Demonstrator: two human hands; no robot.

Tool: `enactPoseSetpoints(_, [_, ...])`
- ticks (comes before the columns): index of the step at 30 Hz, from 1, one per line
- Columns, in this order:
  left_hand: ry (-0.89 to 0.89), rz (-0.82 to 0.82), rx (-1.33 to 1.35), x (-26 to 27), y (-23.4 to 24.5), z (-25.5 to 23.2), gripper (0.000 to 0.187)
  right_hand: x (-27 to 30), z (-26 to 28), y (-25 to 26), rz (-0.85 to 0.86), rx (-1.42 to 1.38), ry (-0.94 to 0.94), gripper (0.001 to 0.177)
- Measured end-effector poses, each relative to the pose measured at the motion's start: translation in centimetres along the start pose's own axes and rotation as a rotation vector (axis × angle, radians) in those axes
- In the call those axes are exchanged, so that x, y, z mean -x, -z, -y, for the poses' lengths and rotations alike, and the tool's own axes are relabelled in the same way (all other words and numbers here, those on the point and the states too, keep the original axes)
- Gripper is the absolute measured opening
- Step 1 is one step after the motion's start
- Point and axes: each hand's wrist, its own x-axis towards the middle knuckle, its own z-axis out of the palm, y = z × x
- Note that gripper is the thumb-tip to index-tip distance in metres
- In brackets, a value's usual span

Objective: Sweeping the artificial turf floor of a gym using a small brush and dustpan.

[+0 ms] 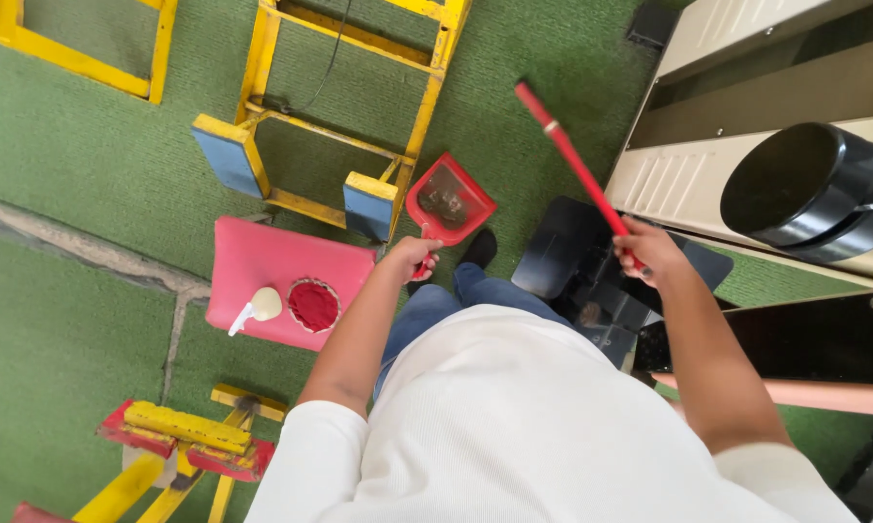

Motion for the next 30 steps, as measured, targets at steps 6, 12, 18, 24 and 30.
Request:
enactPoseSetpoints(6, [-0.004, -0.037, 0.007, 3.2, -0.9, -0.6, 0.023, -10.6, 0.0, -3.5, -0.064, -0.524, -0.038, 0.058])
enactPoseSetpoints(12, [-0.023, 0.007, 0.031, -2.1, -0.8, 1.8, 0.027, -9.7, -8.1, -8.0, -0.084, 0.049, -0.068, 0.02])
enactPoseSetpoints(18, [-0.11, 0.002, 0.058, 1.3, -3.4, -0.6, 0.035, 0.5, -7.3, -6.8, -0.017, 0.064, -0.108, 0.044])
enactPoseSetpoints(24, [-0.125, 0.063, 0.312, 5.0, -4.5, -2.7, 0.029, 4.9, -2.8, -8.6, -0.098, 0.128, -0.004, 0.067])
enactPoseSetpoints(30, [-0.183, 0.143, 0.397, 4.5, -5.2, -6.5, 0.022, -0.3, 3.2, -10.4, -0.098, 0.145, 0.146, 0.058])
